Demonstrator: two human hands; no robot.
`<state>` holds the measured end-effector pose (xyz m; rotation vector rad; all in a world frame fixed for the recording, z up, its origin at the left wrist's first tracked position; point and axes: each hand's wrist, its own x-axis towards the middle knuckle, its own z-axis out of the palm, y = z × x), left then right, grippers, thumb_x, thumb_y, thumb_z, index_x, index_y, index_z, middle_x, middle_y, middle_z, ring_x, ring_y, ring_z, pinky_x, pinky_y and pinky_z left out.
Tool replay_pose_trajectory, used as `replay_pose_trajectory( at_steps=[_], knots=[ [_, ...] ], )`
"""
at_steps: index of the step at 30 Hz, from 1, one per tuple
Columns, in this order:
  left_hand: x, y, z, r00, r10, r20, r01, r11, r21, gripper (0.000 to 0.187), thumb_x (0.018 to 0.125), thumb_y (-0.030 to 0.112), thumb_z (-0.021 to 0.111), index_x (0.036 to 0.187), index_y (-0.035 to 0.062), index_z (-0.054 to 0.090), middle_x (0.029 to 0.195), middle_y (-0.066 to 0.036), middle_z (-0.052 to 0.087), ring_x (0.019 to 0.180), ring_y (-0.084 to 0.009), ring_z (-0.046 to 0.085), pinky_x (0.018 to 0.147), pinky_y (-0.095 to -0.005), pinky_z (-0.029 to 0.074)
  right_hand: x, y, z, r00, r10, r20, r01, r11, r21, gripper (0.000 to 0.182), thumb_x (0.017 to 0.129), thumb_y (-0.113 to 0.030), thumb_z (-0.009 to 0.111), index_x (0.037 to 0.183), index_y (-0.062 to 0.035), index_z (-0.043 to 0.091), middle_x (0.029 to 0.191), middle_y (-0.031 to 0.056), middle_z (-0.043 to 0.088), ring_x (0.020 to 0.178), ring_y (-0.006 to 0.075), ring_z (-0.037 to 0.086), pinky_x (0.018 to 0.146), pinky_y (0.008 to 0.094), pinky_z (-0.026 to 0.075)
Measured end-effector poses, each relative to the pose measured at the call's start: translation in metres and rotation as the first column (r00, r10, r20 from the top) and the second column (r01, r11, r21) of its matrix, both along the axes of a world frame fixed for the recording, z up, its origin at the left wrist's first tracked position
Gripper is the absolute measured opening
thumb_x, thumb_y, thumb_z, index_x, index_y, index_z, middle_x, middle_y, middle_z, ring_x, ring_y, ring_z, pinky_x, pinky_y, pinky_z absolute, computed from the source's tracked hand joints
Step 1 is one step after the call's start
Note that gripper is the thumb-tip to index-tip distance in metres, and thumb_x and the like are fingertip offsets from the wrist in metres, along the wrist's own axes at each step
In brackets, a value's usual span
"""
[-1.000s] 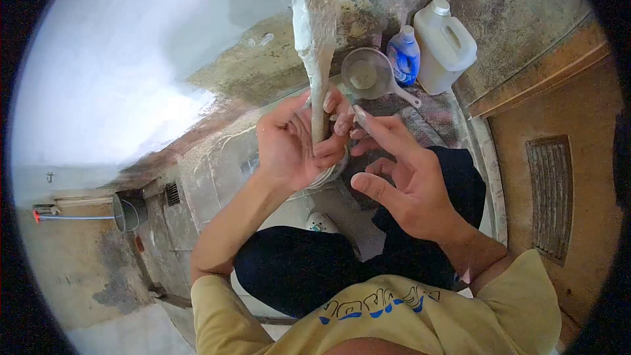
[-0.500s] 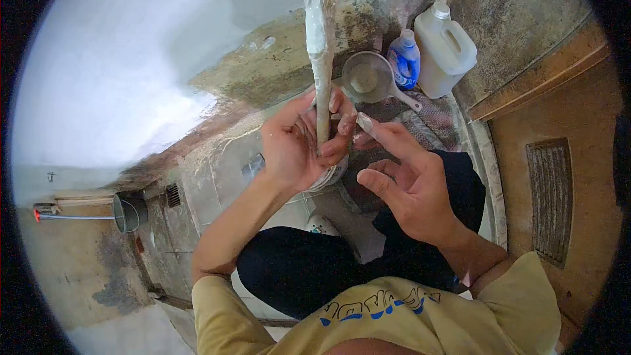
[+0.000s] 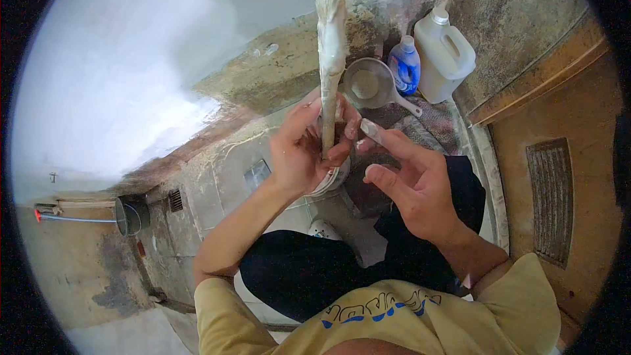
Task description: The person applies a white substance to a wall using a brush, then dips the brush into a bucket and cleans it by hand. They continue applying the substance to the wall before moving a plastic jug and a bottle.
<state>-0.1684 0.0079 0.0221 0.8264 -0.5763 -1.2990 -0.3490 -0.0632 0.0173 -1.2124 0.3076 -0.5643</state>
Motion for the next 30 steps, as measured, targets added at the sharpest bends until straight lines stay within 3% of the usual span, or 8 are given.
replay_pose_trajectory(
  at_steps=[13, 15, 17, 18, 19, 21, 24, 30],
  knots=[
    [0.006, 0.007, -0.006, 0.988, 0.134, -0.076, -0.123, 0.983, 0.136, 0.035, 0.094, 0.043, 0.047, 0.103, 0.0094, 0.053, 0.086, -0.009, 0.057, 0.053, -0.0138, 0.046, 0.045, -0.0258, 0.037, -0.018, -0.034, 0.006, 0.965, -0.211, 0.156, 0.215, 0.977, -0.007, 0.04, 0.089, -0.004, 0.067, 0.126, -0.0011, 0.051, 0.11, 0.0057, 0.055, 0.104, 0.0141, 0.054, 0.09, 0.0305, 0.047],
    [0.004, 0.005, -0.005, 0.978, 0.193, -0.081, -0.182, 0.975, 0.125, 0.031, 0.097, 0.036, 0.042, 0.098, 0.0065, 0.049, 0.085, -0.009, 0.052, 0.053, -0.013, 0.042, 0.044, -0.0251, 0.031, -0.035, -0.067, 0.001, 0.877, -0.479, -0.021, 0.409, 0.771, -0.488, 0.046, 0.091, -0.011, 0.065, 0.132, -0.0012, 0.048, 0.11, 0.006, 0.051, 0.1, 0.0194, 0.055, 0.082, 0.0325, 0.047],
    [0.003, 0.003, -0.005, 0.988, 0.12, -0.101, -0.115, 0.992, 0.049, 0.03, 0.097, 0.036, 0.041, 0.097, 0.0072, 0.048, 0.084, -0.009, 0.051, 0.052, -0.0129, 0.042, 0.044, -0.0252, 0.03, -0.052, -0.102, -0.007, 0.598, -0.8, 0.057, 0.349, 0.196, -0.916, 0.057, 0.087, -0.01, 0.067, 0.139, -0.0051, 0.045, 0.107, 0.0072, 0.05, 0.095, 0.0224, 0.053, 0.081, 0.0343, 0.044],
    [0.003, 0.001, -0.004, 0.991, 0.09, -0.098, -0.091, 0.996, -0.009, 0.029, 0.098, 0.036, 0.04, 0.096, 0.008, 0.047, 0.084, -0.009, 0.051, 0.052, -0.0129, 0.041, 0.044, -0.0253, 0.03, -0.059, -0.12, -0.011, 0.445, -0.888, 0.116, 0.087, -0.085, -0.993, 0.063, 0.085, -0.011, 0.067, 0.143, -0.0075, 0.041, 0.106, 0.0076, 0.049, 0.095, 0.023, 0.051, 0.08, 0.036, 0.043],
    [0.003, 0.001, -0.004, 0.992, 0.055, -0.117, -0.058, 0.998, -0.027, 0.028, 0.099, 0.036, 0.039, 0.096, 0.0086, 0.046, 0.083, -0.009, 0.05, 0.052, -0.0128, 0.041, 0.045, -0.0255, 0.031, -0.068, -0.137, -0.013, 0.304, -0.926, 0.226, -0.228, -0.301, -0.926, 0.07, 0.084, -0.011, 0.067, 0.147, -0.0098, 0.038, 0.105, 0.008, 0.048, 0.095, 0.0236, 0.049, 0.079, 0.0378, 0.041],
    [0.0, 0.001, -0.003, 0.993, 0.016, -0.114, -0.021, 0.998, -0.051, 0.028, 0.099, 0.036, 0.039, 0.096, 0.0085, 0.046, 0.083, -0.009, 0.05, 0.052, -0.0128, 0.041, 0.045, -0.0254, 0.031, -0.088, -0.175, -0.007, 0.188, -0.946, 0.263, -0.575, -0.323, -0.752, 0.075, 0.08, -0.018, 0.063, 0.149, -0.0087, 0.035, 0.113, 0.008, 0.053, 0.107, 0.0231, 0.051, 0.083, 0.0385, 0.041],
    [-0.002, 0.001, -0.006, 0.996, -0.038, -0.079, 0.032, 0.996, -0.078, 0.028, 0.099, 0.035, 0.039, 0.096, 0.0084, 0.046, 0.083, -0.009, 0.05, 0.052, -0.0129, 0.041, 0.046, -0.0252, 0.032, -0.106, -0.226, 0.02, 0.251, -0.862, 0.441, -0.779, -0.45, -0.436, 0.072, 0.083, -0.019, 0.058, 0.151, -0.0097, 0.033, 0.123, 0.0066, 0.052, 0.115, 0.0227, 0.046, 0.088, 0.0385, 0.037],
    [-0.005, 0.004, -0.006, 0.997, -0.059, -0.047, 0.056, 0.997, -0.06, 0.028, 0.099, 0.035, 0.039, 0.095, 0.0081, 0.046, 0.082, -0.009, 0.05, 0.051, -0.0127, 0.041, 0.046, -0.0252, 0.033, -0.122, -0.263, 0.02, 0.257, -0.912, 0.319, -0.963, -0.27, 0.001, 0.056, 0.087, -0.025, 0.054, 0.14, -0.0085, 0.048, 0.149, 0.0043, 0.039, 0.129, 0.0205, 0.032, 0.096, 0.0383, 0.03]
  ],
)
